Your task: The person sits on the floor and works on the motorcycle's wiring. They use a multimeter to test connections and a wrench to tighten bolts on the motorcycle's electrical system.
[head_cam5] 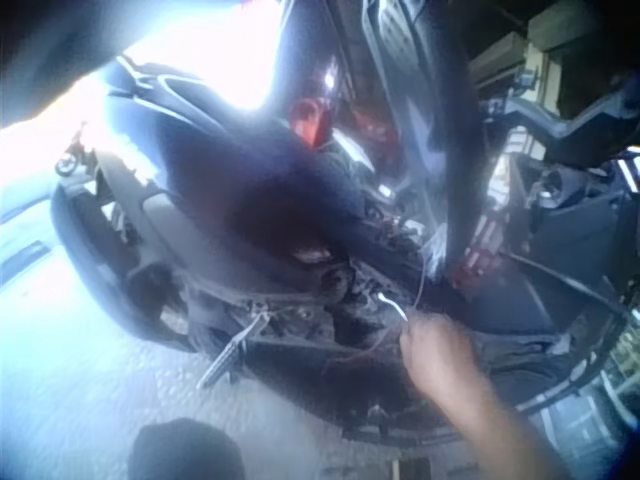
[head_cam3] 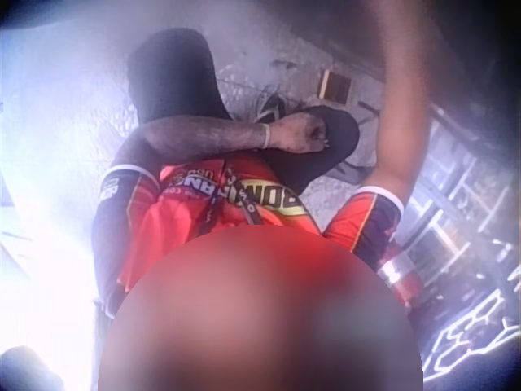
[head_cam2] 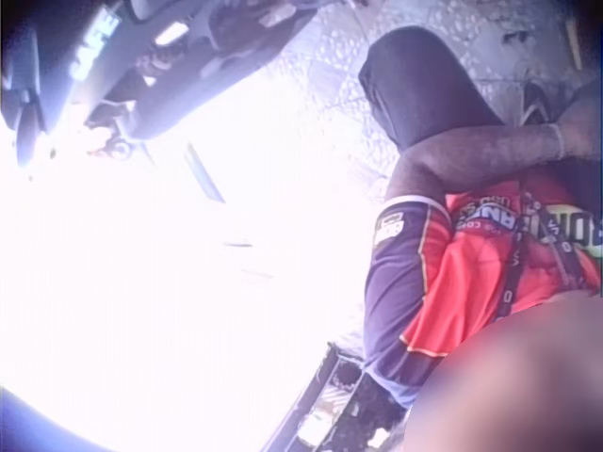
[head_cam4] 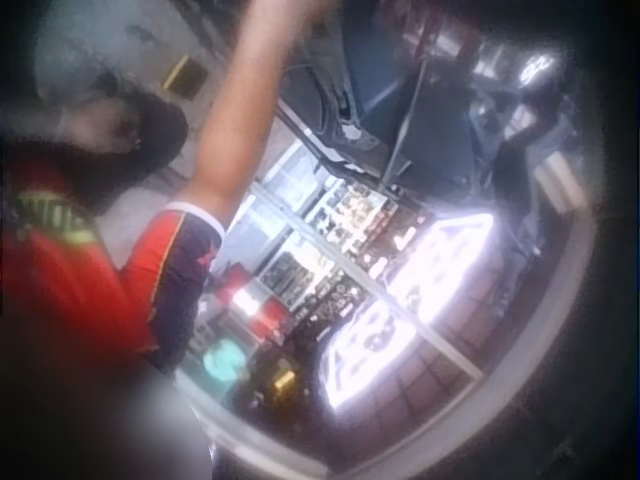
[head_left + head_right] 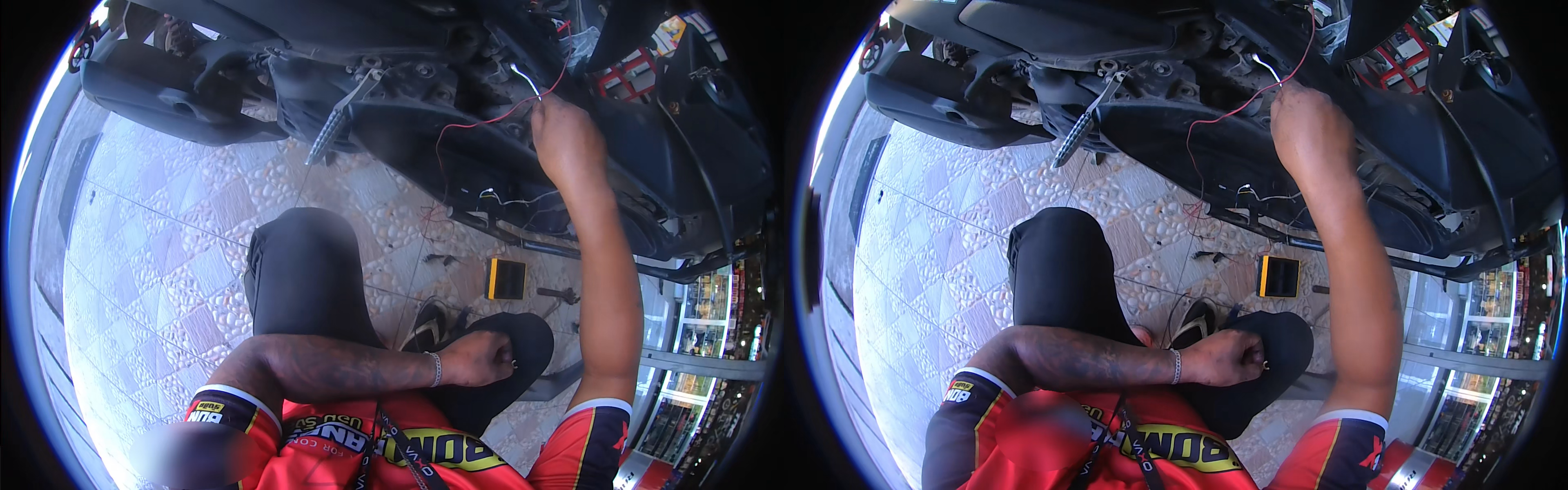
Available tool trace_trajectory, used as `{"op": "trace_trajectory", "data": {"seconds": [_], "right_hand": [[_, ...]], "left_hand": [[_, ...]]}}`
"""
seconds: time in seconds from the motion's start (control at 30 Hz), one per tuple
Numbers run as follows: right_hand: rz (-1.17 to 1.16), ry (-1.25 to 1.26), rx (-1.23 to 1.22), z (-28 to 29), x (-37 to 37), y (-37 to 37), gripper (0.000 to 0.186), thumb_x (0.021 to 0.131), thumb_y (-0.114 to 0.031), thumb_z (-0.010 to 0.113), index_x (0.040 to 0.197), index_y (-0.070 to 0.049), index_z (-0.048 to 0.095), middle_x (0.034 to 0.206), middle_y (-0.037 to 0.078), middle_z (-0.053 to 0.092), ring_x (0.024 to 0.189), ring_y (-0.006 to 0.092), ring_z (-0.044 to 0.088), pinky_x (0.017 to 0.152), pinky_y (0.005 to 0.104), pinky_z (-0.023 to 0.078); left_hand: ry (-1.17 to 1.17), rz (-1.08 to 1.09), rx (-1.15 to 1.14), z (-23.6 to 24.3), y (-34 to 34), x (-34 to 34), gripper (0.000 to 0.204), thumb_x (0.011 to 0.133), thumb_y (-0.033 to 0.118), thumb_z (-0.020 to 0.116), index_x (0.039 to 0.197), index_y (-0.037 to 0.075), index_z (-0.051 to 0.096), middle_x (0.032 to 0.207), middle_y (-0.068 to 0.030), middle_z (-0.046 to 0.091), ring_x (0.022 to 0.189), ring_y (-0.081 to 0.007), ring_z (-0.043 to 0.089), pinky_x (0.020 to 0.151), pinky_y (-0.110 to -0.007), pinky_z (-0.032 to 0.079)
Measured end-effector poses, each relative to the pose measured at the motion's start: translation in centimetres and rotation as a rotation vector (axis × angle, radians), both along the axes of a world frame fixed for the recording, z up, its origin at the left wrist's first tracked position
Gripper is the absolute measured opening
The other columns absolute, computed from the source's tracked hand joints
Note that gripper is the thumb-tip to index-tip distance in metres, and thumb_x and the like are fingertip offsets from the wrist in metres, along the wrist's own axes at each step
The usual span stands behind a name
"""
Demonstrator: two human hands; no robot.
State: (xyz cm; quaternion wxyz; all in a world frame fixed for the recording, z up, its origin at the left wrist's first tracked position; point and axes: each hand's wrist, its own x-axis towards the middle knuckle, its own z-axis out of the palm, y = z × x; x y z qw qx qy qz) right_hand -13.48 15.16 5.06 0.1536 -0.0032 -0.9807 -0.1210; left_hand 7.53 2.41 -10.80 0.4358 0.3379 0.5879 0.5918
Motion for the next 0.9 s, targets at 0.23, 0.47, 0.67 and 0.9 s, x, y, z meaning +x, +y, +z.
{"op": "trace_trajectory", "data": {"seconds": [0.23,0.47,0.67,0.9], "right_hand": [[-0.106,-0.297,0.099,1.9,-1.5,-4.9,0.027,0.093,-0.013,0.051,0.1,0.002,0.072,0.106,0.022,0.071,0.102,0.039,0.067,0.088,0.0461,0.054],[-0.146,-0.235,0.022,0.7,-1.4,-1.4,0.024,0.092,-0.014,0.054,0.1,-0.001,0.072,0.105,0.022,0.071,0.101,0.0369,0.068,0.088,0.0464,0.055],[-0.288,-0.133,0.075,-1.8,-0.8,3.9,0.023,0.095,-0.02,0.056,0.106,-0.006,0.07,0.1,0.021,0.071,0.092,0.042,0.068,0.081,0.0507,0.055],[-0.03,0.121,-0.131,-1.1,1.7,1.1,0.027,0.099,-0.021,0.052,0.108,-0.001,0.068,0.101,0.024,0.068,0.098,0.0413,0.065,0.083,0.0494,0.053]], "left_hand": [[0.008,-0.009,-0.014,0.6,-0.2,0.0,0.025,0.084,0.022,0.071,0.096,0.001,0.064,0.088,-0.0137,0.07,0.085,-0.0271,0.07,0.077,-0.039,0.055],[0.012,-0.018,-0.028,1.1,-1.0,0.0,0.028,0.083,0.025,0.07,0.095,0.0,0.066,0.092,-0.0187,0.07,0.089,-0.0339,0.069,0.08,-0.041,0.054],[0.017,-0.024,0.005,1.1,-1.0,0.3,0.028,0.083,0.025,0.07,0.095,0.0,0.066,0.092,-0.0194,0.07,0.09,-0.0341,0.07,0.081,-0.041,0.054],[0.059,-0.019,-0.015,0.1,-0.2,0.5,0.026,0.084,0.023,0.07,0.096,0.001,0.065,0.087,-0.0145,0.07,0.084,-0.028,0.07,0.077,-0.039,0.055]]}}
